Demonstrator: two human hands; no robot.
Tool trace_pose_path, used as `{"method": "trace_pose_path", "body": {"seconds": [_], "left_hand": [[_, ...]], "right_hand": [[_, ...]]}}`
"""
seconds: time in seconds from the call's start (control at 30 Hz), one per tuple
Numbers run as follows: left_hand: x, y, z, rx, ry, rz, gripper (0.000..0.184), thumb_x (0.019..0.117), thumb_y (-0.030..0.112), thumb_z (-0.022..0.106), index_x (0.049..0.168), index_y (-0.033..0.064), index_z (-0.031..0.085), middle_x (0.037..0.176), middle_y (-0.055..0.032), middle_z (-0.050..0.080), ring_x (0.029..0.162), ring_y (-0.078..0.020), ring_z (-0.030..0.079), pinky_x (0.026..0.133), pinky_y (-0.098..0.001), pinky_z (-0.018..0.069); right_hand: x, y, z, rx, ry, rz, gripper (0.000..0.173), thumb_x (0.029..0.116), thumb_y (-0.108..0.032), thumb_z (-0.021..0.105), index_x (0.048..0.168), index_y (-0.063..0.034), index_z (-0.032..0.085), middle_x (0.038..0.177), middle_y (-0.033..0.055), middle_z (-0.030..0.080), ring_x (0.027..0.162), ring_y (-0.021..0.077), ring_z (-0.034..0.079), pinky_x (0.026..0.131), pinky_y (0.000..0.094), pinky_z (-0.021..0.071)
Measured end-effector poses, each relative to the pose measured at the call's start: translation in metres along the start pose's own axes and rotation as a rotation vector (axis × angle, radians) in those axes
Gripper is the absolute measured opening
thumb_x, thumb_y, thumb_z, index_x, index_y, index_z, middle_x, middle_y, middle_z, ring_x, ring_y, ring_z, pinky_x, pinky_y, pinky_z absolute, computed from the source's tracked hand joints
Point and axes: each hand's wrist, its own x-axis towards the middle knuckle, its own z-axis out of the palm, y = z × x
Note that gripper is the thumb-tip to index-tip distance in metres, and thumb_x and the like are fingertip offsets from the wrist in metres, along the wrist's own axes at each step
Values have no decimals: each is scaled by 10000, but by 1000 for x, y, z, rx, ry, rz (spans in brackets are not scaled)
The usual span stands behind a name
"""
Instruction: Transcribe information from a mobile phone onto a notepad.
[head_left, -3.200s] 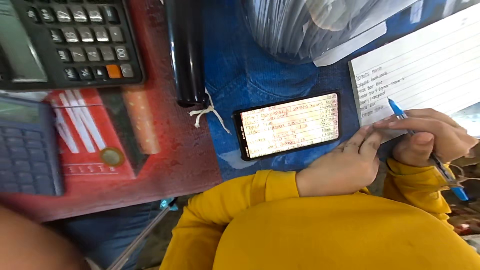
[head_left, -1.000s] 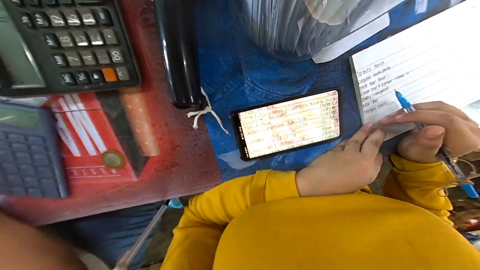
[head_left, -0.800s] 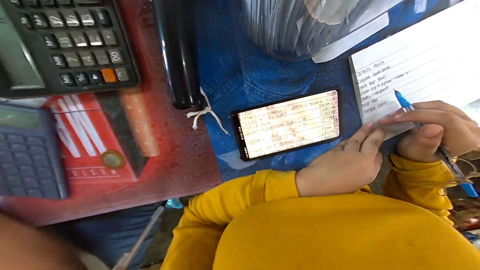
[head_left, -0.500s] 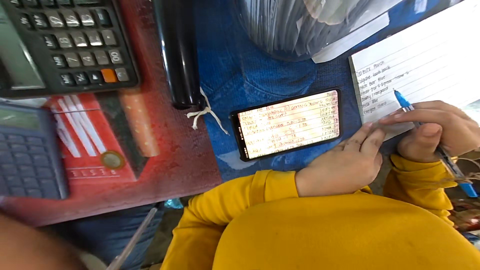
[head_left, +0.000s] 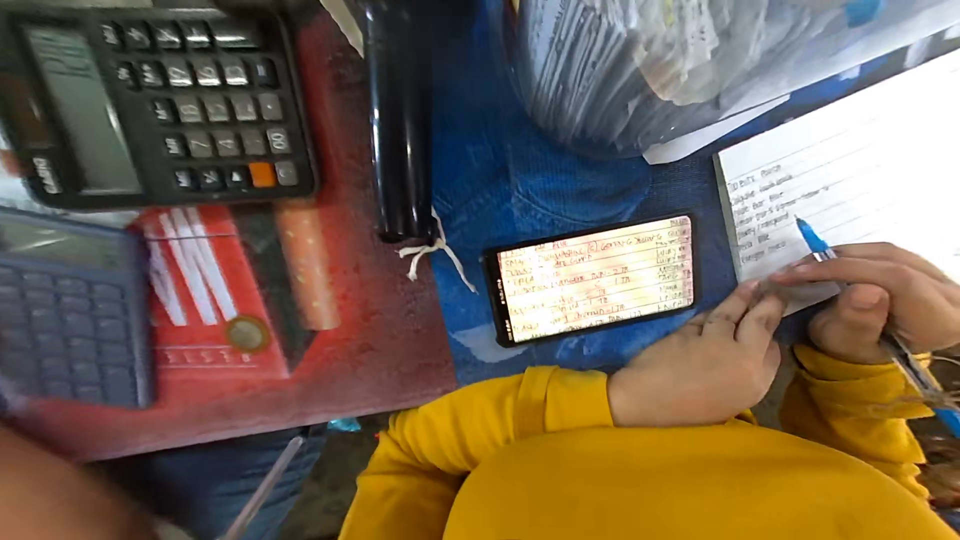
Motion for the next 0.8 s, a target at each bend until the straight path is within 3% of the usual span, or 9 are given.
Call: {"method": "trace_pose_path", "body": {"seconds": [0.53, 0.8], "left_hand": [[-3, -2, 8, 136, 61, 60, 231, 954, -70, 525, 1115, -59, 691, 1399, -217, 605, 1329, -366, 569, 1027, -371, 506], [-4, -3, 7, 72, 52, 52, 242, 952, -71, 528, 1127, -59, 695, 1424, -233, 581, 1345, -379, 552, 1032, -386, 500]], "right_hand": [[2, -1, 0, -9, 13, -6, 436, 1120, -302, 388, 906, -31, 654, 810, 47, 695, 851, 69, 697, 770, 201, 558], [2, -3, 0, -16, 10, 14, 436, 1119, -299, 392, 904, -27, 655, 821, 50, 699, 871, 72, 700, 786, 204, 561]]}}
